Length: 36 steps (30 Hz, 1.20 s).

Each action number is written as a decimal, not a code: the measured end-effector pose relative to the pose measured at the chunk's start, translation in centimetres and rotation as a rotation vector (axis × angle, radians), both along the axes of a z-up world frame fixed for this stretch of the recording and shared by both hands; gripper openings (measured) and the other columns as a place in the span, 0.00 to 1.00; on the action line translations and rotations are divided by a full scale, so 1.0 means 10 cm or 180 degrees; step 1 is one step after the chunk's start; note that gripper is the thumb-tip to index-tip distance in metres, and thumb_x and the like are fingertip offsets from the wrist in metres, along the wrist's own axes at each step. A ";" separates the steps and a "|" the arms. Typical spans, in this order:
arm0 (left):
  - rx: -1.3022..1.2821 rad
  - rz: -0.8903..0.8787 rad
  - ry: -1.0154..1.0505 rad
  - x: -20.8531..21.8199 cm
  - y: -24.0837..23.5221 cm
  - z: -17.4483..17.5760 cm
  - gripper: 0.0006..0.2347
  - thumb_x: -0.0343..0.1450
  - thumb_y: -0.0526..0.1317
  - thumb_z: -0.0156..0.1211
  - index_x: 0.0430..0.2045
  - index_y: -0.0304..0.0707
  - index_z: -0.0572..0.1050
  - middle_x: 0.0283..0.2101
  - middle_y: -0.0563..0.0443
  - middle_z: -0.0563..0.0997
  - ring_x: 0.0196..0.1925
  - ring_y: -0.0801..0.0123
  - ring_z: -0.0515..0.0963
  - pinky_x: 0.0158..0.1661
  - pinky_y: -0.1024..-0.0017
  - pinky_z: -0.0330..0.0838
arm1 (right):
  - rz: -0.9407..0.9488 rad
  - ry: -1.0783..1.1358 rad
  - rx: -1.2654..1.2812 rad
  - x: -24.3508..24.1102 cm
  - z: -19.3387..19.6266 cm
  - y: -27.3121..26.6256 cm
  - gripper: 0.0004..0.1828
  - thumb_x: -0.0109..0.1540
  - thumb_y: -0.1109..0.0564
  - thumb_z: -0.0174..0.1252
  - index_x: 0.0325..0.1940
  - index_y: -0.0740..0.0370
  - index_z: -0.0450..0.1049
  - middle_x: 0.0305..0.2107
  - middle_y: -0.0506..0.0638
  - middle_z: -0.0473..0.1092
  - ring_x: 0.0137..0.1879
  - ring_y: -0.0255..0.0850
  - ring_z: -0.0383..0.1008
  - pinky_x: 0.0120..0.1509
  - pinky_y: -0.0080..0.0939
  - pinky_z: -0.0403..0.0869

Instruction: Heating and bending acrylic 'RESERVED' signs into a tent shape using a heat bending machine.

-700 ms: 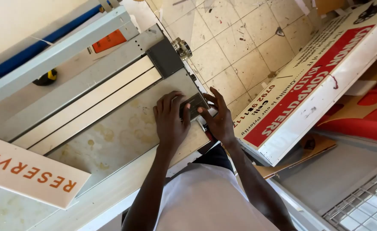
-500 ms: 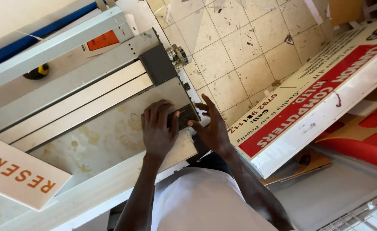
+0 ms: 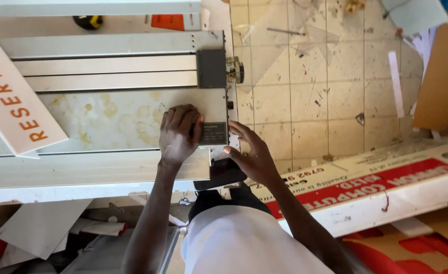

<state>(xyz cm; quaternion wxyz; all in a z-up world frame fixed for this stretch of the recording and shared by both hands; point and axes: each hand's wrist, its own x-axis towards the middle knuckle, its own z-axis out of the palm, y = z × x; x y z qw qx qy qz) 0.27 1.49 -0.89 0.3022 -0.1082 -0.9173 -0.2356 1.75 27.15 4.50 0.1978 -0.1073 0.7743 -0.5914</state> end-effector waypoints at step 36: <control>0.2382 0.1602 0.0131 1.40 -2.09 0.61 0.26 0.72 0.25 0.63 0.70 0.27 0.72 0.73 0.24 0.72 0.77 0.18 0.68 0.72 0.31 0.65 | 0.1318 0.1906 -0.0023 0.00 -0.22 -3.94 0.39 0.66 0.73 0.60 0.83 0.64 0.66 0.70 0.68 0.70 0.73 0.70 0.72 0.75 0.74 0.71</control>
